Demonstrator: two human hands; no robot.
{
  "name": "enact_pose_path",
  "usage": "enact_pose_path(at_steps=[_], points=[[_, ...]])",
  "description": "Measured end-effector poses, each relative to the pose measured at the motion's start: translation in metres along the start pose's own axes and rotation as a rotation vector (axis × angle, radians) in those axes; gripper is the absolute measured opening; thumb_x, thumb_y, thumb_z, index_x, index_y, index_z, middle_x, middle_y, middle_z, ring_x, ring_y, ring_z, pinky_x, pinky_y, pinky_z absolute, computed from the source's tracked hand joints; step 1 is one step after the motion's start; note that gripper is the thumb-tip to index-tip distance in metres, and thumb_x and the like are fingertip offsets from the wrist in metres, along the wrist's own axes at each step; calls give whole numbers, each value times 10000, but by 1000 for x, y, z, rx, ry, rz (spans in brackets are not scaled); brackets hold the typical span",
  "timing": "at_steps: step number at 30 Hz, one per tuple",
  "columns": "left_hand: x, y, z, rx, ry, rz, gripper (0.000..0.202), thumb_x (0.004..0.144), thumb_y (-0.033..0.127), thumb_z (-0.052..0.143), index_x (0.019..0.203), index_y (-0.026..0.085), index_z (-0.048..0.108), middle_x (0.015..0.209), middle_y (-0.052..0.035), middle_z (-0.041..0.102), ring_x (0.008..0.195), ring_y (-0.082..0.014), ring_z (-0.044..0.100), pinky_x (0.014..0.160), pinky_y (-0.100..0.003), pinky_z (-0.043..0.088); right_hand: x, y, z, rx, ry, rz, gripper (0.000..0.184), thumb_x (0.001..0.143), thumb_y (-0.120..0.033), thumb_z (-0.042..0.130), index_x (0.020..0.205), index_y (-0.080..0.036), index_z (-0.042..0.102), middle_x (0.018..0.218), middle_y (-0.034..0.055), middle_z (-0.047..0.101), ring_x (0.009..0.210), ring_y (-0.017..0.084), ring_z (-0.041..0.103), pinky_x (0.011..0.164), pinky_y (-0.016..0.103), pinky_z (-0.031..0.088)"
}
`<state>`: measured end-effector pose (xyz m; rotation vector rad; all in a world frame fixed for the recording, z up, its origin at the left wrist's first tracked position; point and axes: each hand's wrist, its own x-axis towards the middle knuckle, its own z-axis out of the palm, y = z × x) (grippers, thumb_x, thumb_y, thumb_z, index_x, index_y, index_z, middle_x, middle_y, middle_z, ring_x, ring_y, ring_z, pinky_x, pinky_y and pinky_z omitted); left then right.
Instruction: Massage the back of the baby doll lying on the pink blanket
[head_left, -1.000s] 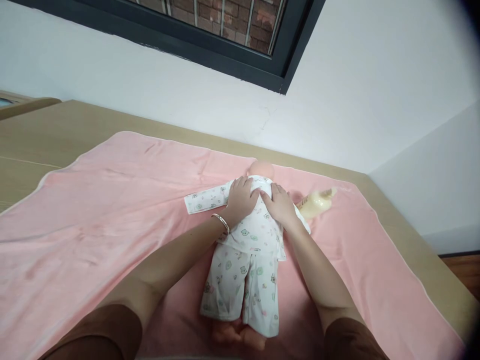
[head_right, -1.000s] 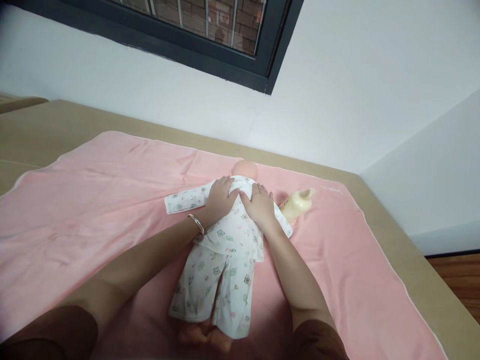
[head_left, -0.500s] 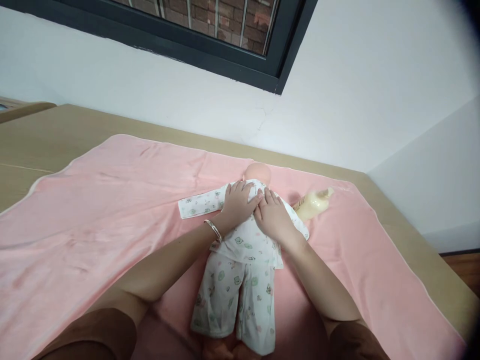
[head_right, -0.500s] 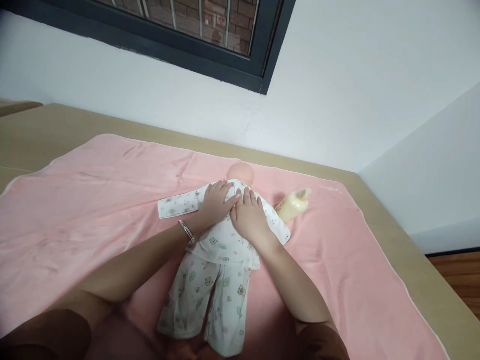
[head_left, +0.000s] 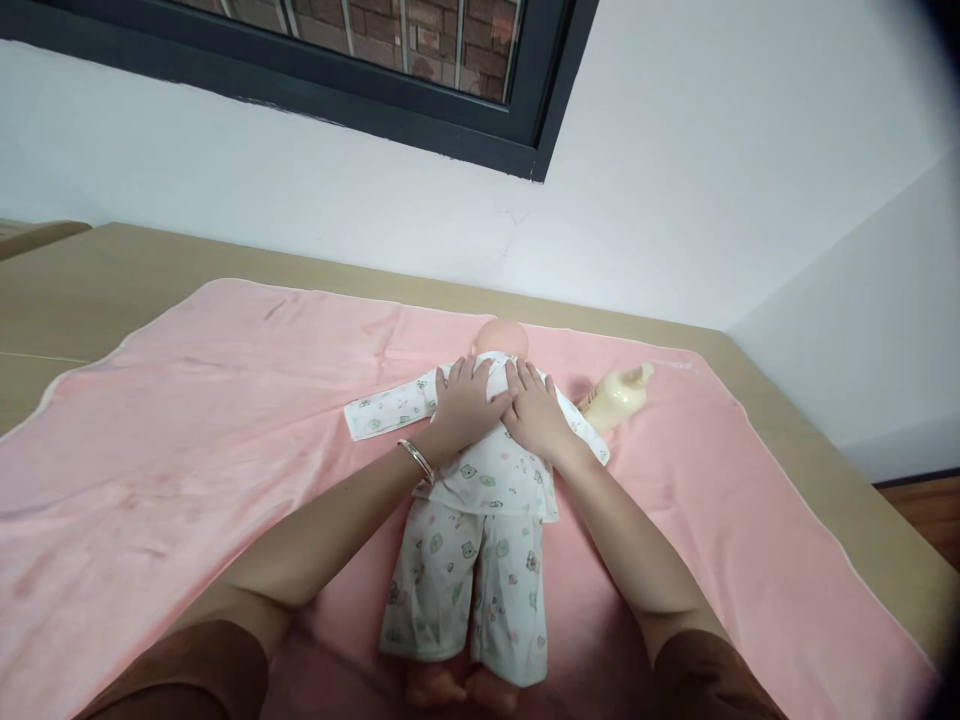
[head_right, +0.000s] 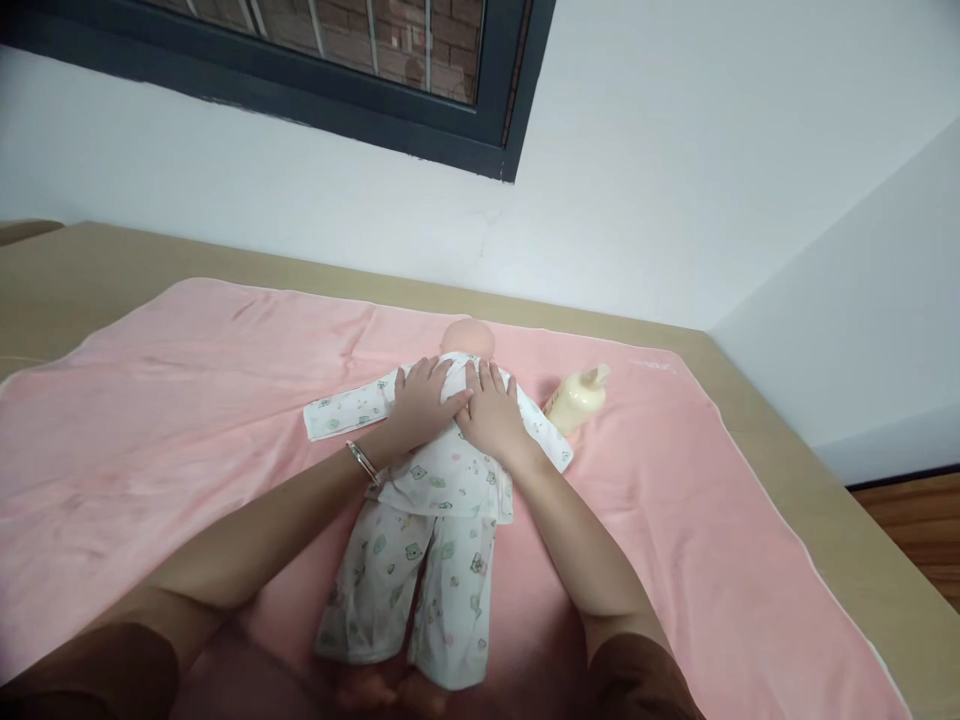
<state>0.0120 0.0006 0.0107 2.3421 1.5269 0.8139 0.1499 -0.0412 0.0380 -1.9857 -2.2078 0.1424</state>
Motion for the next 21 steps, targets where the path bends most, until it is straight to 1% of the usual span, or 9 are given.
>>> enact_pose_path(at_steps=[4,7,9,11,14,16,19,21], points=[[-4,4,-7,-18,-64,49,620,914,539,539,1447,231,467,1526,-177,449,1458,-386,331,1170,-718,151,-7,-8,-2,9,-25,37,671,1020,-414,294,1596,-91,171,1667,169,144,1544,339,114,1220,593,139],[-4,3,-10,-54,-99,29,593,926,570,515,1435,266,481,1540,-153,439,1458,-366,335,1179,-704,151,-13,-16,-3,-3,-29,105,639,1020,-357,262,1600,-105,170,1665,173,152,1538,353,138,1211,598,174],[-3,2,-10,-68,-95,20,582,940,580,490,1431,267,483,1545,-149,433,1455,-357,337,1180,-698,155,-17,-20,-3,-15,-33,120,640,1009,-328,259,1599,-95,171,1663,179,154,1535,362,143,1209,596,182],[-2,0,-8,-64,-66,29,557,953,564,477,1423,265,489,1534,-150,446,1445,-350,350,1181,-691,162,-17,-20,-4,0,-54,123,659,1005,-354,270,1599,-88,165,1667,176,136,1538,359,128,1213,588,178],[2,-7,-2,-35,-17,41,502,966,497,475,1406,257,507,1494,-162,489,1417,-343,391,1179,-679,181,-11,-12,-4,67,-94,148,726,998,-439,305,1600,-74,127,1671,176,91,1548,333,88,1227,569,147],[6,-13,3,-27,1,40,481,966,459,474,1397,249,518,1464,-167,517,1396,-342,422,1176,-672,198,-3,-2,-3,101,-84,141,784,985,-492,344,1597,-62,108,1669,184,85,1553,312,60,1231,581,95],[10,-18,5,-20,-1,66,457,974,417,455,1390,241,522,1440,-158,542,1375,-335,444,1171,-658,223,6,10,-1,114,-36,70,825,968,-544,397,1596,-80,128,1666,173,124,1556,283,67,1227,601,25],[10,-16,2,3,1,80,445,986,376,421,1388,213,522,1428,-162,549,1372,-336,443,1162,-635,257,6,10,1,102,-17,39,806,974,-536,400,1593,-85,150,1663,168,148,1553,283,91,1226,602,25]])
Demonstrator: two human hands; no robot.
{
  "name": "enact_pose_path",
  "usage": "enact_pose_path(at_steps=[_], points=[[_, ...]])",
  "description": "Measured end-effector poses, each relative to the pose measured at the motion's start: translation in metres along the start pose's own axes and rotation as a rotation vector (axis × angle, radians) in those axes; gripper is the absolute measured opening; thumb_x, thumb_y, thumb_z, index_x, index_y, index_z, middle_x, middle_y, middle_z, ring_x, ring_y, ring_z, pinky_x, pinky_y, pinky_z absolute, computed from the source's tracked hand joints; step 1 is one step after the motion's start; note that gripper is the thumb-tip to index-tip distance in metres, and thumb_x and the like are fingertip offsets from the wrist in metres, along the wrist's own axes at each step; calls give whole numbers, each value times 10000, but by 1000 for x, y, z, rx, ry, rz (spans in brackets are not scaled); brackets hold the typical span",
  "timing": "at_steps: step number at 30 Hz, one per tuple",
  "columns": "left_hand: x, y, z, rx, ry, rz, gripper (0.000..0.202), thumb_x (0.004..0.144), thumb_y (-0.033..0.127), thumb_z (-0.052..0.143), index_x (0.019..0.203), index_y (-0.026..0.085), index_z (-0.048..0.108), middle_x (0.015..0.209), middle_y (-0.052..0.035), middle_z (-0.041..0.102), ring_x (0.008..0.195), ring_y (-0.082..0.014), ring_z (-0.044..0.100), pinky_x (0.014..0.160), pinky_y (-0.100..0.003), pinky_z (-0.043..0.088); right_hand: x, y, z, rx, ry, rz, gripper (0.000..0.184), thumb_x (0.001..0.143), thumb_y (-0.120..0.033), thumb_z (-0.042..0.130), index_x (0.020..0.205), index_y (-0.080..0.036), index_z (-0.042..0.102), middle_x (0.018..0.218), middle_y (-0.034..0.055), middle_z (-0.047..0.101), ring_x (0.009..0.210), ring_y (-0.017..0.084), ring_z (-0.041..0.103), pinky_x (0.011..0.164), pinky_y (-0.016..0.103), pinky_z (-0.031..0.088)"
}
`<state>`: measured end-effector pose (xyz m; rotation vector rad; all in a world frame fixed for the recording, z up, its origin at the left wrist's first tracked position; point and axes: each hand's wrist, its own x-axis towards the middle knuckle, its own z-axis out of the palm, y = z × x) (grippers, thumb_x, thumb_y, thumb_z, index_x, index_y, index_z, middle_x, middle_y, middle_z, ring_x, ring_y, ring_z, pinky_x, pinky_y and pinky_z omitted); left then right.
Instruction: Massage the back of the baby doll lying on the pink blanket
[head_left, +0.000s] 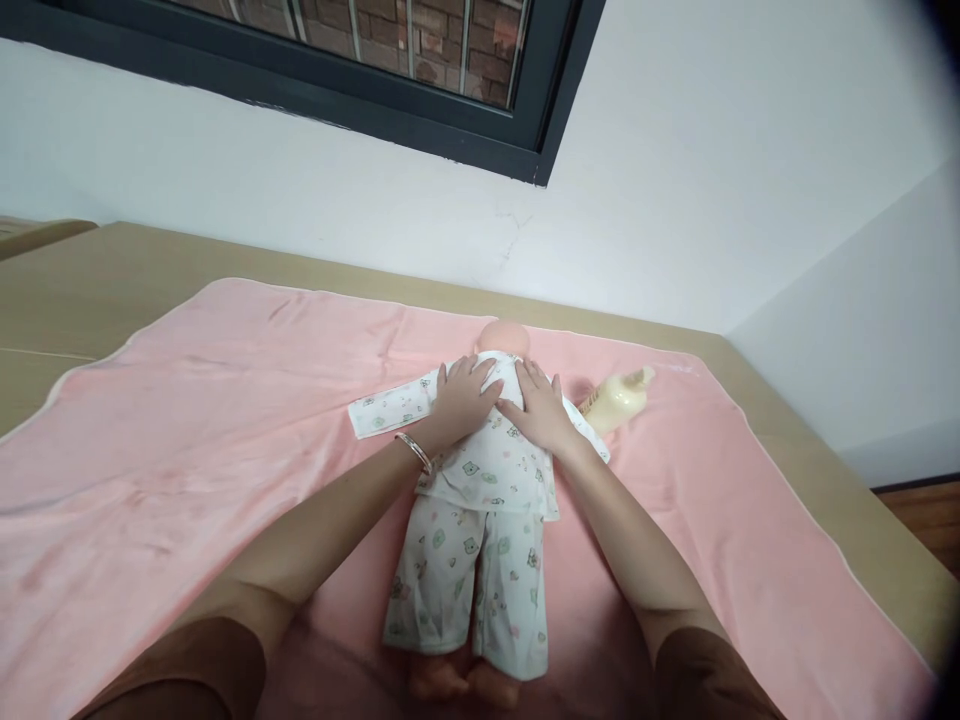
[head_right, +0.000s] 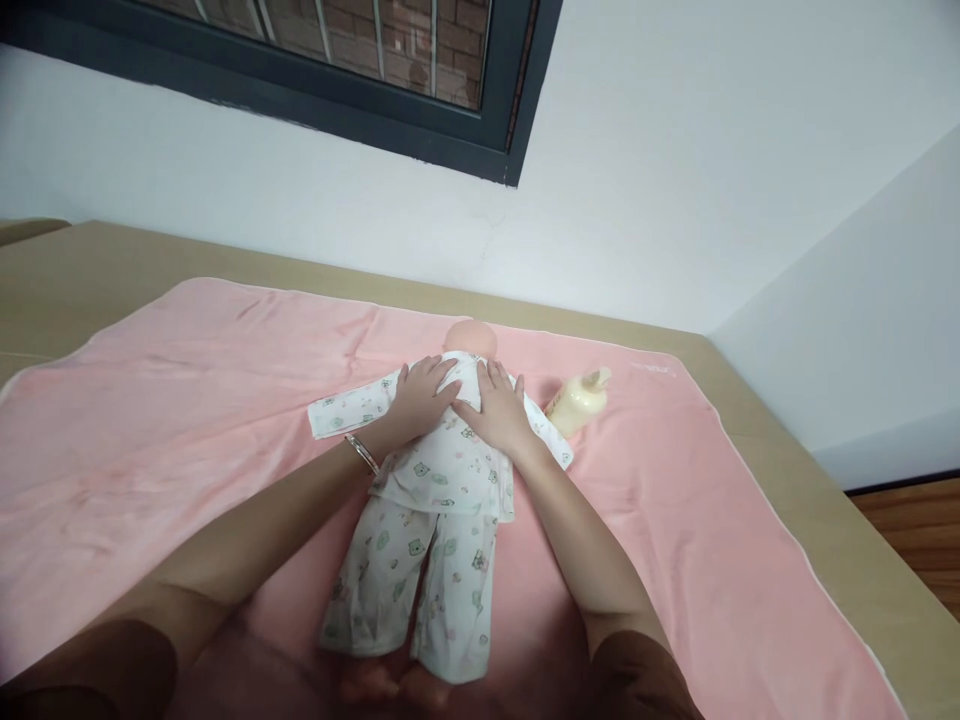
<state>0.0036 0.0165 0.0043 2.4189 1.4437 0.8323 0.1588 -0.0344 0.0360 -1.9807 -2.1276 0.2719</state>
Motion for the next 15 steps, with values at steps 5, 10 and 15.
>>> enact_pose_path(at_steps=[5,10,15], points=[[-12,20,-17,68,24,90,384,983,262,368,1274,184,606,1318,-153,613,1254,-309,533,1090,-501,384,-21,-25,2,-140,38,23,628,1022,-362,279,1572,-61,248,1641,200,225,1530,333,186,1225,570,110],[-14,21,-21,107,46,73,350,961,277,422,1238,202,622,1304,-143,626,1207,-308,564,1063,-482,405,-25,-27,-3,-140,-16,86,648,1025,-422,265,1586,-101,224,1650,187,200,1531,337,182,1217,582,130],[-1,2,-4,23,27,-34,466,948,376,481,1370,183,526,1412,-158,570,1346,-339,473,1172,-590,274,-5,-3,-2,-39,-41,83,845,984,-600,329,1594,-61,101,1665,202,80,1555,311,29,1213,622,63]])
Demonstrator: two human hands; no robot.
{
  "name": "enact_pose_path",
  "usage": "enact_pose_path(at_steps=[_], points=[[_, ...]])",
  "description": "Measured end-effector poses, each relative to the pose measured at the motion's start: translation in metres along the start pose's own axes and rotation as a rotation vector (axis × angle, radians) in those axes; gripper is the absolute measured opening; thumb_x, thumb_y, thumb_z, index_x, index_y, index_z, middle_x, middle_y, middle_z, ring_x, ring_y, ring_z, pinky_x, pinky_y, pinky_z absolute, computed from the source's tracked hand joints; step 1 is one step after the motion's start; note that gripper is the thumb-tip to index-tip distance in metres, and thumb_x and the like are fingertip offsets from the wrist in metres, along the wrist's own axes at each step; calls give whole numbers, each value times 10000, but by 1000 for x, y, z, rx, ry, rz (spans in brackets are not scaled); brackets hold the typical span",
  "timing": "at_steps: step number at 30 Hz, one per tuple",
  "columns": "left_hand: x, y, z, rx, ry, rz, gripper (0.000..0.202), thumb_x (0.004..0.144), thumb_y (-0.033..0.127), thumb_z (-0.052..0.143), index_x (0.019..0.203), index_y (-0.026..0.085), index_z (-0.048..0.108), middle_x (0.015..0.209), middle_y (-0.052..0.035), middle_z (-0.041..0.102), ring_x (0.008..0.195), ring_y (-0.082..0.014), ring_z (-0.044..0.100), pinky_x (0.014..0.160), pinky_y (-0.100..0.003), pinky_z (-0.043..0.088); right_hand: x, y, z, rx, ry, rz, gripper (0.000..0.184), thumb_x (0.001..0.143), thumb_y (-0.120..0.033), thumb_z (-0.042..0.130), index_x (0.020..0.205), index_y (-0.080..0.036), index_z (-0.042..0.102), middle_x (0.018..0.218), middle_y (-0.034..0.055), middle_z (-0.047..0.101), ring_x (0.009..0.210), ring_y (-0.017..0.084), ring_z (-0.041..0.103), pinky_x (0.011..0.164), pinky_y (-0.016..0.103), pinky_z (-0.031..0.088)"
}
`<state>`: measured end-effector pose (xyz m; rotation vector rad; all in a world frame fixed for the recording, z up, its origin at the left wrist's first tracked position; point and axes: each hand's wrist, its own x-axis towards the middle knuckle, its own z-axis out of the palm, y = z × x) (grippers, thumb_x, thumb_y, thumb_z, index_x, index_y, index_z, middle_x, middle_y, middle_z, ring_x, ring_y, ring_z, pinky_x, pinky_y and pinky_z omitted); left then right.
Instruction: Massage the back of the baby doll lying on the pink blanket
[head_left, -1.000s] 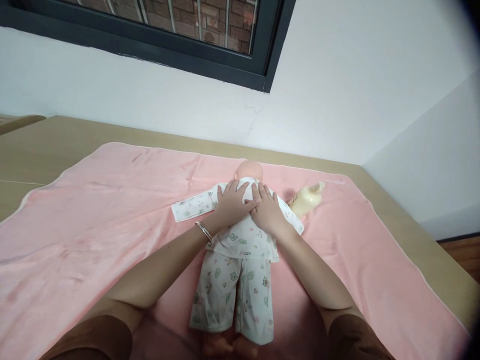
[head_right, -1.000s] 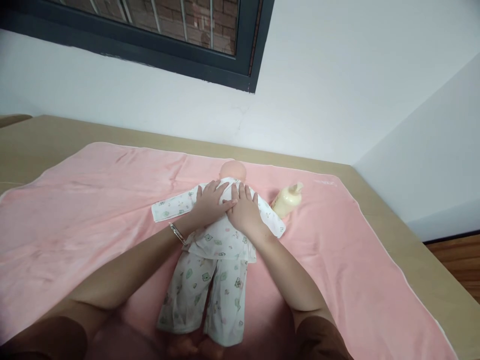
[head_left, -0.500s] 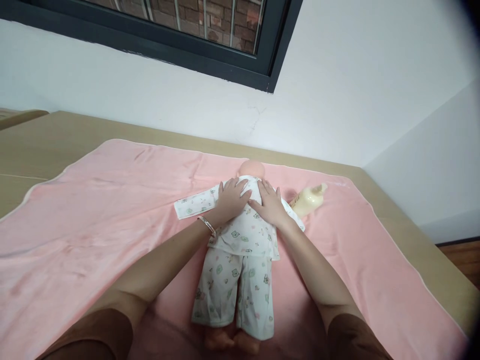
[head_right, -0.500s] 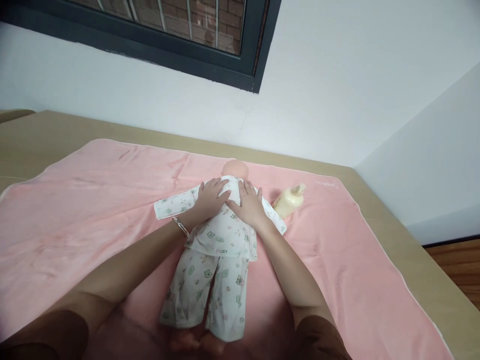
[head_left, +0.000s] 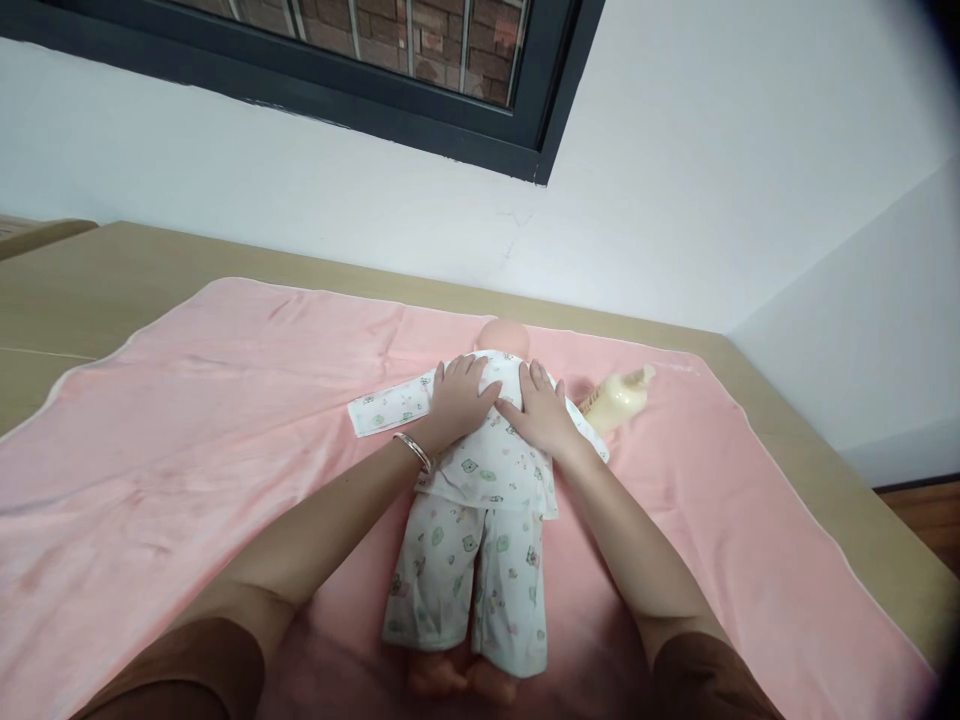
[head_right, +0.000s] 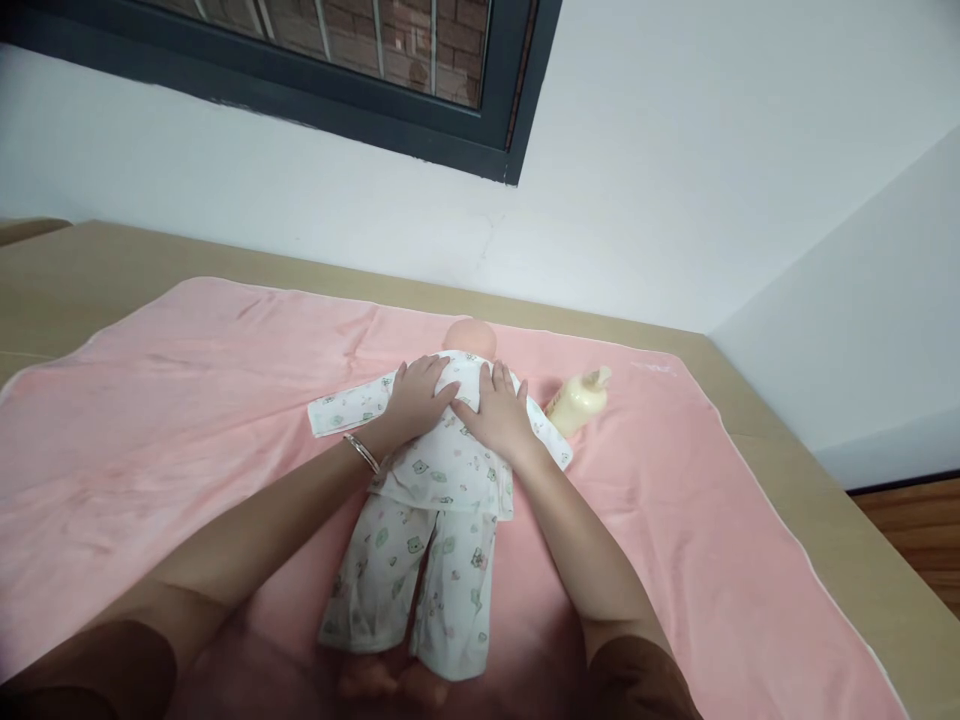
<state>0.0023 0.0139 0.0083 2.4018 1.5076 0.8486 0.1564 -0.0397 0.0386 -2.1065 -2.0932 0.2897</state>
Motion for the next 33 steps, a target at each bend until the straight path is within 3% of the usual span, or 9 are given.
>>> enact_pose_path(at_steps=[4,7,10,14,18,22,29,33], points=[[-1,2,1,26,49,72,422,963,327,439,1318,143,577,1401,-165,585,1328,-339,499,1145,-541,334,-2,-6,5,-42,46,-65,749,1018,-484,295,1589,-37,108,1664,209,68,1554,317,16,1214,626,50],[-9,11,-6,77,95,146,359,972,298,413,1191,151,657,1305,-166,650,1237,-328,574,1081,-491,402,-15,-20,7,-119,55,-40,664,1027,-370,248,1586,-30,141,1659,216,108,1550,321,80,1222,604,80],[-16,16,-10,112,120,136,337,969,284,412,1118,163,689,1253,-163,680,1194,-330,600,1078,-509,395,-24,-27,5,-159,60,-7,640,1022,-328,239,1583,-28,175,1649,218,169,1540,323,144,1230,576,89],[-13,12,-4,108,85,79,436,986,341,399,1305,118,598,1372,-177,615,1293,-352,537,1158,-590,295,-15,-15,2,-58,1,6,670,1039,-422,212,1588,-43,162,1658,198,141,1545,315,125,1227,589,108],[-4,2,5,53,-22,39,513,1020,310,275,1456,98,443,1520,-171,478,1449,-340,381,1193,-646,220,2,1,3,10,48,-41,685,1049,-459,185,1583,-31,156,1659,193,135,1553,297,78,1223,612,53],[-2,1,4,62,-42,85,505,1026,265,248,1468,99,425,1525,-150,477,1449,-309,389,1202,-560,277,4,0,6,-15,87,-88,656,1055,-431,194,1583,-43,168,1658,188,157,1553,297,79,1221,617,48],[-18,17,-11,211,-1,189,452,971,192,380,1377,57,527,1460,-199,530,1368,-336,478,1129,-484,393,-23,-24,3,-183,135,-59,567,1039,-295,264,1543,-40,321,1595,229,326,1486,335,310,1217,518,198],[-15,13,-9,168,43,174,398,930,160,415,1258,92,631,1376,-161,614,1288,-295,556,1106,-434,434,-18,-16,1,-132,98,-59,563,1044,-300,248,1538,-45,336,1593,201,346,1485,316,319,1214,502,226]])
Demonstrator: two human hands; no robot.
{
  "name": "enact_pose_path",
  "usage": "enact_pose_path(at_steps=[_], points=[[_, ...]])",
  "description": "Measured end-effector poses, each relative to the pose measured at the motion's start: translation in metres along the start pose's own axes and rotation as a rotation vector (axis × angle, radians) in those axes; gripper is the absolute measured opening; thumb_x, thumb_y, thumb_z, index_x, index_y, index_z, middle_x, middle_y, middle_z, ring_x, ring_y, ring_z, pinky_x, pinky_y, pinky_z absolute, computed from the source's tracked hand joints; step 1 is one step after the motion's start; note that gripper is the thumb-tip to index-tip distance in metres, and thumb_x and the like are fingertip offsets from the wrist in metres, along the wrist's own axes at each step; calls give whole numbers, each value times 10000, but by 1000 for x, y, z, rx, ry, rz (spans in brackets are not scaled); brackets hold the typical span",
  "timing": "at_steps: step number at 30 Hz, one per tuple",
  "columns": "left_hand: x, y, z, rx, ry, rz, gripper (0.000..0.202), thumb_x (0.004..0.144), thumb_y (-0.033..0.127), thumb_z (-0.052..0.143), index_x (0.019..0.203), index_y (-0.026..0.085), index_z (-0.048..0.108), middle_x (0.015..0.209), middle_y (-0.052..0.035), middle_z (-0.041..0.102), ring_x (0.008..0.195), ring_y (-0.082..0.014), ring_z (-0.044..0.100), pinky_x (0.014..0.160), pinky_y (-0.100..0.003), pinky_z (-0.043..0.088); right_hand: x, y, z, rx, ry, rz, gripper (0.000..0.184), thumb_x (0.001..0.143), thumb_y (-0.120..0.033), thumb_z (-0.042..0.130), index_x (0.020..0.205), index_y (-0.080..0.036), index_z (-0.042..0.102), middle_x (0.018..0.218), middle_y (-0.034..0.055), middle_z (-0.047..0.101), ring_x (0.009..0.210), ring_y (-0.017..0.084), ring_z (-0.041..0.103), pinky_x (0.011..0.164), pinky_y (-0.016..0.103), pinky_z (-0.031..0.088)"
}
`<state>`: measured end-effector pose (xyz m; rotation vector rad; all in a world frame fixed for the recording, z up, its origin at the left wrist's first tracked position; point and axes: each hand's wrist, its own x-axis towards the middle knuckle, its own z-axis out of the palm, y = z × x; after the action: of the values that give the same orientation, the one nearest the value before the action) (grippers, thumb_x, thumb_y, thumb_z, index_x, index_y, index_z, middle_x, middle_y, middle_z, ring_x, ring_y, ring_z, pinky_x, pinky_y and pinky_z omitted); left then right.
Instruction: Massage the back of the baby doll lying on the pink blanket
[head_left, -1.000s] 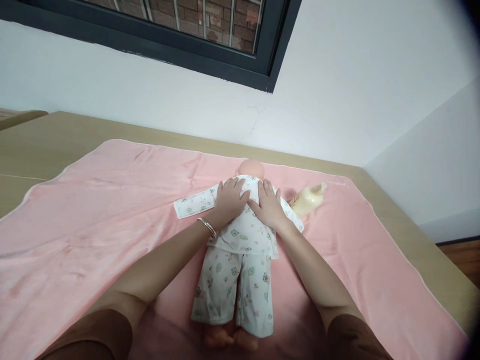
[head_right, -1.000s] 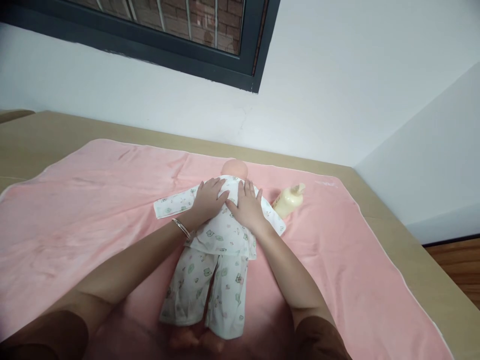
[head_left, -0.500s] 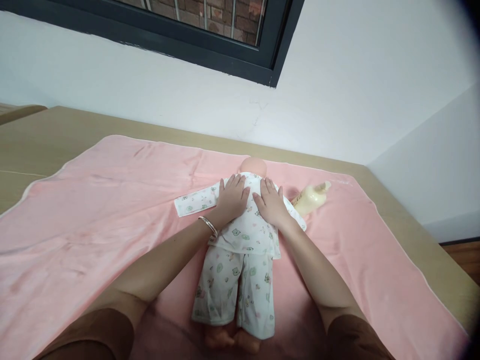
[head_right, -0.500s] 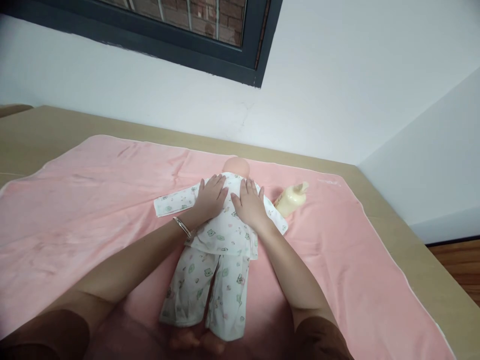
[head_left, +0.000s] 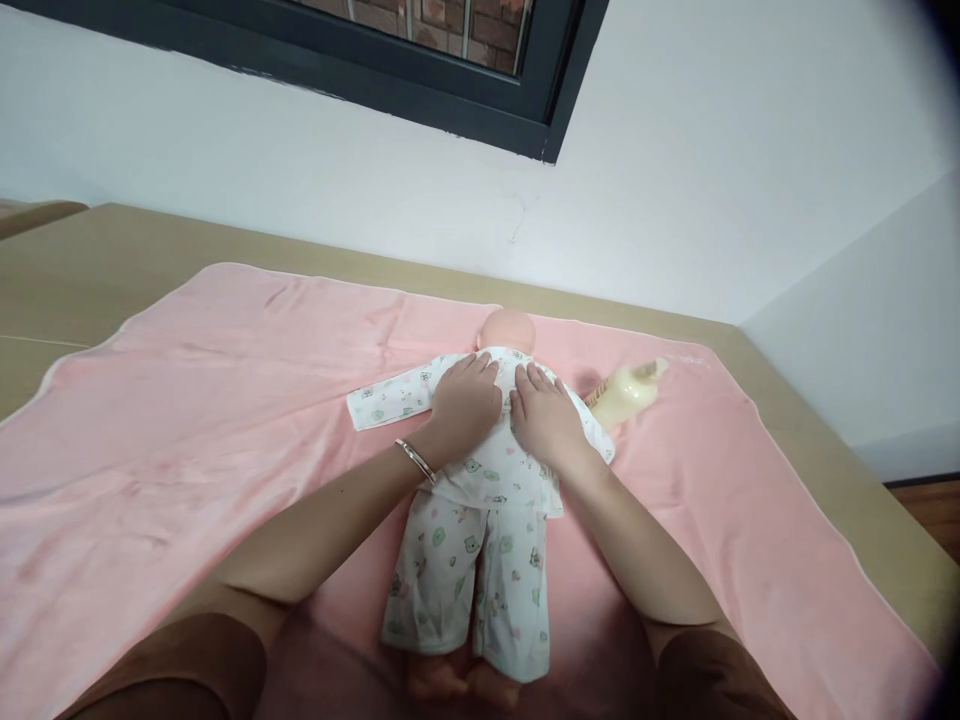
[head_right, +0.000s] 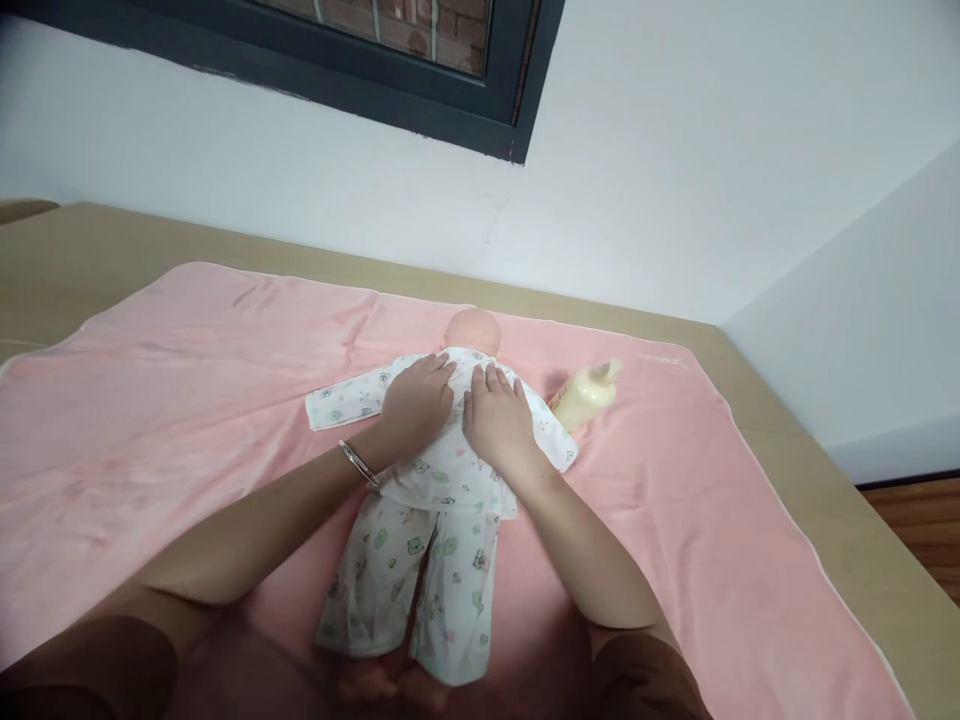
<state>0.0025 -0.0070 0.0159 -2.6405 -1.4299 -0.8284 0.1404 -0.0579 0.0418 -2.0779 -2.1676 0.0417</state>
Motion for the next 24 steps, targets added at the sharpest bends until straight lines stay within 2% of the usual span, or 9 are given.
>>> enact_pose_path(at_steps=[3,6,8,15,20,24], points=[[5,-7,11,-56,51,-70,416,956,201,380,1273,87,624,1365,-148,627,1304,-300,545,1129,-453,416,10,10,5,74,22,29,604,1054,-369,231,1547,-27,297,1607,183,323,1510,299,262,1219,501,223],[7,-12,21,-112,59,-113,464,961,233,375,1340,49,568,1404,-159,596,1365,-328,483,1163,-489,373,16,14,12,97,69,42,619,1053,-388,225,1549,-21,280,1611,175,318,1514,291,247,1228,521,189],[7,-13,24,-145,60,-120,469,956,235,377,1353,62,557,1413,-152,589,1373,-323,473,1174,-492,358,16,14,15,104,80,41,620,1052,-387,216,1548,-21,282,1610,176,319,1513,291,248,1229,529,177],[7,-12,23,-172,64,-133,465,950,237,359,1340,88,563,1410,-158,586,1370,-314,475,1179,-509,349,14,12,14,109,79,45,624,1048,-387,204,1550,-25,282,1615,172,311,1517,292,237,1230,529,176],[7,-12,22,-189,28,-130,485,981,265,312,1368,75,534,1442,-172,556,1391,-326,451,1188,-529,329,13,11,12,114,65,41,636,1040,-379,209,1557,-12,255,1624,178,283,1522,298,221,1231,547,171],[8,-12,21,-200,-13,-153,495,973,303,368,1404,96,495,1478,-160,525,1428,-326,407,1212,-538,286,15,14,14,129,61,47,655,1033,-399,228,1563,-14,237,1637,181,243,1534,295,183,1236,556,143]])
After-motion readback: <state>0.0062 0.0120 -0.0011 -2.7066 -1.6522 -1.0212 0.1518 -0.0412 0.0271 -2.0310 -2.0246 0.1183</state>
